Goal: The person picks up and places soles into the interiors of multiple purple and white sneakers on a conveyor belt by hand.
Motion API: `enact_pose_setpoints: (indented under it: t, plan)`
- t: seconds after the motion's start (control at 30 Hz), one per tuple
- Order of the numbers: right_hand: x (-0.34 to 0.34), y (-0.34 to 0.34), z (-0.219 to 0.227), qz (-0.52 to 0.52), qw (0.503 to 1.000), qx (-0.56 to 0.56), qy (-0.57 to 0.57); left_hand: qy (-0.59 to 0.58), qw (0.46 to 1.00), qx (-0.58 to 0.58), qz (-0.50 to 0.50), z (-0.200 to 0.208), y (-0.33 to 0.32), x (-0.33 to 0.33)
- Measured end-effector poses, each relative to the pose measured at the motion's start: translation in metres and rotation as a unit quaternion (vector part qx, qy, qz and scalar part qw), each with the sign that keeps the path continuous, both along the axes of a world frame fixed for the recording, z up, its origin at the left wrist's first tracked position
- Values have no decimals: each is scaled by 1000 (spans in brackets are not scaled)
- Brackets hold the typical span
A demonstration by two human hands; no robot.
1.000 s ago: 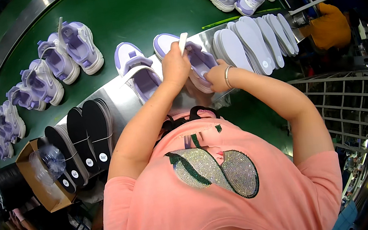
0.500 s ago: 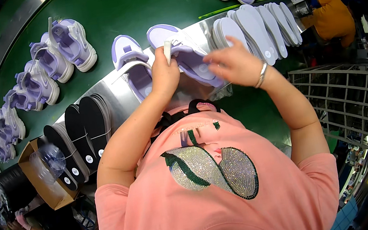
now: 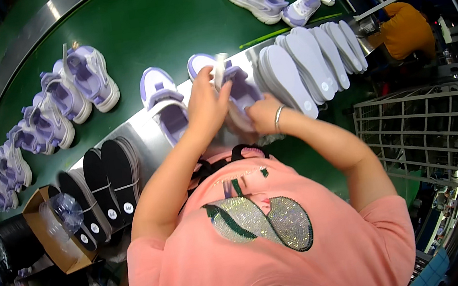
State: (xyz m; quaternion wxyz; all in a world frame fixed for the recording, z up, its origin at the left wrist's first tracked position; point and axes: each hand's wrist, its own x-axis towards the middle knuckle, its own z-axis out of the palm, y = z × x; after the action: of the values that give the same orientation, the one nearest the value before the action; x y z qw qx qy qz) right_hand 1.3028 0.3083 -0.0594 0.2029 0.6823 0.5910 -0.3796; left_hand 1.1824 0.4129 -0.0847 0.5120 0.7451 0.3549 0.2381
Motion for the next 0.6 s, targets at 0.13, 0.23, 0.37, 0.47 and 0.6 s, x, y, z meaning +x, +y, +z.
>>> enact_pose_setpoints:
  t: [0.13,0.23,0.37,0.47,0.6]
  plan:
    - [-25,4,0,-35,999,-7,0,51,994,98,8,8,0,-57]
    - [-42,13,-4,-50,998,18,28,224,967,109,-43,11,-4,-75]
    - [-65,33,4,-29,995,-17,97,292,949,102,-64,10,-2,-51]
    - [-57,32,4,-62,988,58,128,307,946,94,-52,-4,16,-38]
    - [-8,36,12,-24,872,421,250,277,952,128,7,-16,66,-28]
